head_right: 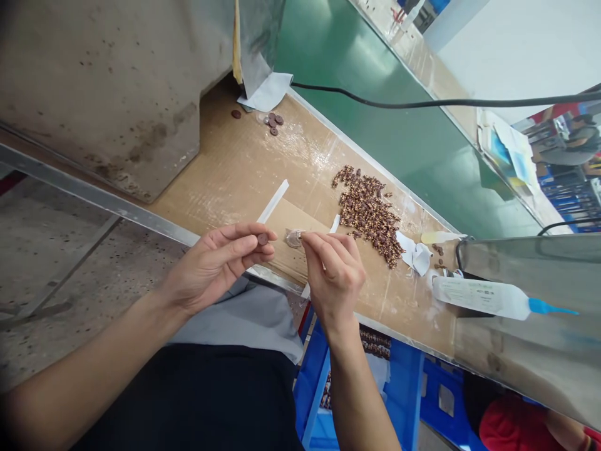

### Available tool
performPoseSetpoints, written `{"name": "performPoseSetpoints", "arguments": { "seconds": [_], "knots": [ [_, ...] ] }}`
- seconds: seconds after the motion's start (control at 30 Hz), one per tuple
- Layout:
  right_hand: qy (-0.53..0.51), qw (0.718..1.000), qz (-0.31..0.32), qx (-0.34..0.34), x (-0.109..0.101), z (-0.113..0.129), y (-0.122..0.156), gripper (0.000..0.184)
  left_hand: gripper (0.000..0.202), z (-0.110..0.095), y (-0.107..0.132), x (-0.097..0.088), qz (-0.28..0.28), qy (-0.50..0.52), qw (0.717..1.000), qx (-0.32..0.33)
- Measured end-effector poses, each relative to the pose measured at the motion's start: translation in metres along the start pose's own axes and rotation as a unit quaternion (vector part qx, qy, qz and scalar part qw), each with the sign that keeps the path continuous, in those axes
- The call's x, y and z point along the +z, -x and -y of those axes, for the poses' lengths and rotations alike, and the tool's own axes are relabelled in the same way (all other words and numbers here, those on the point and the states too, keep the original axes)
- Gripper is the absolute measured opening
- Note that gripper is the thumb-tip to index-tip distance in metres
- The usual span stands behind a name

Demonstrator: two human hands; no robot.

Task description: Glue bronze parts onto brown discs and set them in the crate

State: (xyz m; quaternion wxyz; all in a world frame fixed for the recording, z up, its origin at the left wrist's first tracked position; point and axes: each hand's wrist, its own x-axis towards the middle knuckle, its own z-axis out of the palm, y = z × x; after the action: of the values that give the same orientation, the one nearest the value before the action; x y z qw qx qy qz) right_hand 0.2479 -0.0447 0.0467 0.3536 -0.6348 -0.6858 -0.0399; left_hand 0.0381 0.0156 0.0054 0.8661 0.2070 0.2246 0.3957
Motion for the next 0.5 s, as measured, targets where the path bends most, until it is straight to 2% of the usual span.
{"name": "performPoseSetpoints", "arguments": {
  "seconds": [0.2,0.5],
  "knots": [
    [0.021,0.999,-0.012,-0.030,0.0010,0.0000,0.0004,0.021,0.011,-0.0014,0.0004,0.0033,0.003,0.011,1.000,0.003],
    [0.035,0.998,-0.011,-0.052,0.0020,-0.0008,-0.0001,0.024,0.014,-0.0016,0.0004,0.0030,-0.004,0.008,1.000,0.000]
  ]
}}
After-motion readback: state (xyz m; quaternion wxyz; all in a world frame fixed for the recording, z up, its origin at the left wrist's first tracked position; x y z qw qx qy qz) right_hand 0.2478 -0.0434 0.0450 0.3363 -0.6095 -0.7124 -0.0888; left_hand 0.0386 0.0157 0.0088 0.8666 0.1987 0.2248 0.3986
